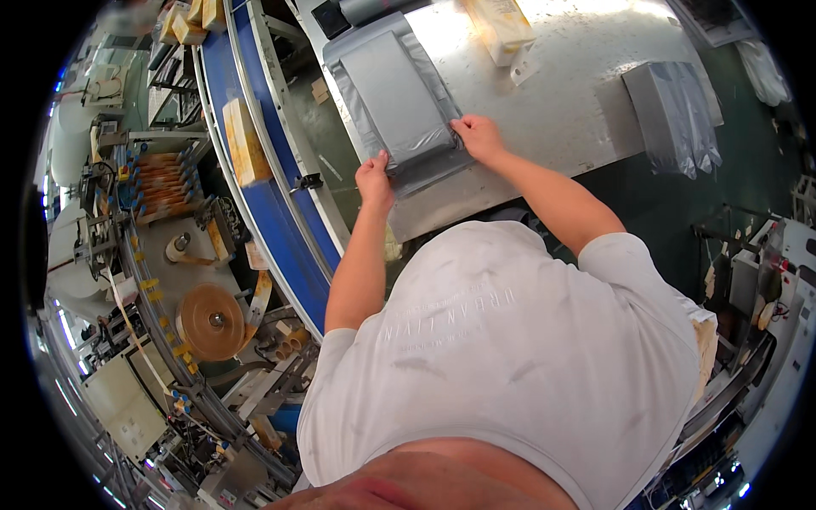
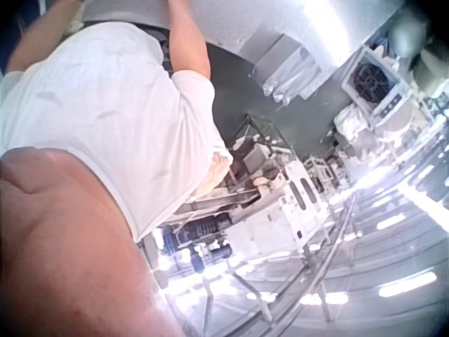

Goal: The person packages yellow boxes into plastic sleeves by hand and then adjusts a large roll of yellow-patterned packaging material on a manufacturing machine.

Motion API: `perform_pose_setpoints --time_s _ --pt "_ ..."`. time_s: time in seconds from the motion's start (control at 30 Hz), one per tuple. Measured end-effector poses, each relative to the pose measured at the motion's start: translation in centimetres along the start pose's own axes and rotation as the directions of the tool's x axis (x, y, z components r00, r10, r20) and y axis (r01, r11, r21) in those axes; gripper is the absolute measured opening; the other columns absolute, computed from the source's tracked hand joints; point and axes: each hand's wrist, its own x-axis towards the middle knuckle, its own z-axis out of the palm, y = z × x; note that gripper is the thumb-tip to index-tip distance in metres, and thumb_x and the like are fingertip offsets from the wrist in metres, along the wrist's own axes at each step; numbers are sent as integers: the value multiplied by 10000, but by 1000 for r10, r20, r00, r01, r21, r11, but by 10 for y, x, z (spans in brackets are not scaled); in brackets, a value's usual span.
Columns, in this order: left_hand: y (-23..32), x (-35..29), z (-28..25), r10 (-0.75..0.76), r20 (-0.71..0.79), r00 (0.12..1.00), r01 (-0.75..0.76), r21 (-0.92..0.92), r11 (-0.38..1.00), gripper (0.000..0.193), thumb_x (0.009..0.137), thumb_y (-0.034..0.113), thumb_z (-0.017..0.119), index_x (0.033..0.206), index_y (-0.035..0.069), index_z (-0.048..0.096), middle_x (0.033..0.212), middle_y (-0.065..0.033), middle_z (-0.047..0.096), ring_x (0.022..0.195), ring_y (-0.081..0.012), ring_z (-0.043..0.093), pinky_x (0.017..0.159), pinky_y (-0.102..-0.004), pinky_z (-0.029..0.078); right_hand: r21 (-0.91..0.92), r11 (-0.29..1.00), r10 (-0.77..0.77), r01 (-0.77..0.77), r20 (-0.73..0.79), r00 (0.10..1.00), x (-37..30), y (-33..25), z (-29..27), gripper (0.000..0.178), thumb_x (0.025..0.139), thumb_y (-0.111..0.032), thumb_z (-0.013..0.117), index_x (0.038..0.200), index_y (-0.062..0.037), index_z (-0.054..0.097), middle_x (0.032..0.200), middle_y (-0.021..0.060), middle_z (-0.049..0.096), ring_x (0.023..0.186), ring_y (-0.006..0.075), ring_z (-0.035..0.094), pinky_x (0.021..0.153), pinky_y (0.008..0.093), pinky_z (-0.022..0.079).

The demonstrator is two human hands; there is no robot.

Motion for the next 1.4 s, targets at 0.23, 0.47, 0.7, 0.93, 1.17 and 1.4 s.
perform_pose_setpoints --time_s 0.23,0.47,0.7,0.93,1.17,1.4 --pt "-22 -24 44 542 202 816 -522 662 538 593 1057 190 734 1547 -50 501 1417 -221 650 1271 -308 637 1082 -380 488 -167 945 -315 283 -211 925 -13 0 19 452 1030 -378 710 1242 15 646 1194 223 680 1078 428 638 972 490 520" --pt "-30 -42 41 587 128 799 -577 435 691 678 1042 147 746 1622 -41 449 1557 -199 571 1427 -297 562 1219 -418 400 282 959 61 8 -236 970 20 24 -29 528 999 -362 761 1322 48 676 1193 198 722 985 340 720 810 400 587" --pt "-25 -51 70 409 125 904 -412 514 752 855 1014 170 789 1707 -29 328 1529 -192 611 1385 -254 574 1195 -373 420 -260 889 -398 377 -31 917 -14 -7 10 702 1007 -418 745 1477 78 583 1468 268 636 1300 438 642 1090 481 526" --pt "6 -46 82 280 352 893 -402 345 848 854 1030 156 774 1713 -43 302 1590 -165 572 1408 -252 555 1216 -358 395 -66 998 36 -19 272 962 37 -17 -22 974 966 -662 731 1566 74 513 1535 257 618 1418 395 590 1193 472 445" --pt "-15 -96 81 281 754 594 -750 394 530 680 1008 233 749 1608 0 530 1638 -228 550 1489 -378 528 1253 -474 384 541 718 208 -437 432 877 -28 35 -125 887 893 -361 898 1589 -46 446 1490 141 560 1331 276 554 1127 421 463" --pt "-21 -1 142 379 677 631 -658 726 -202 767 1044 387 684 1663 19 421 1764 -215 352 1635 -447 286 1313 -593 235 575 813 240 -93 -185 953 -152 143 -301 924 645 -69 942 1482 -163 562 1410 182 534 1253 294 511 1071 421 474"
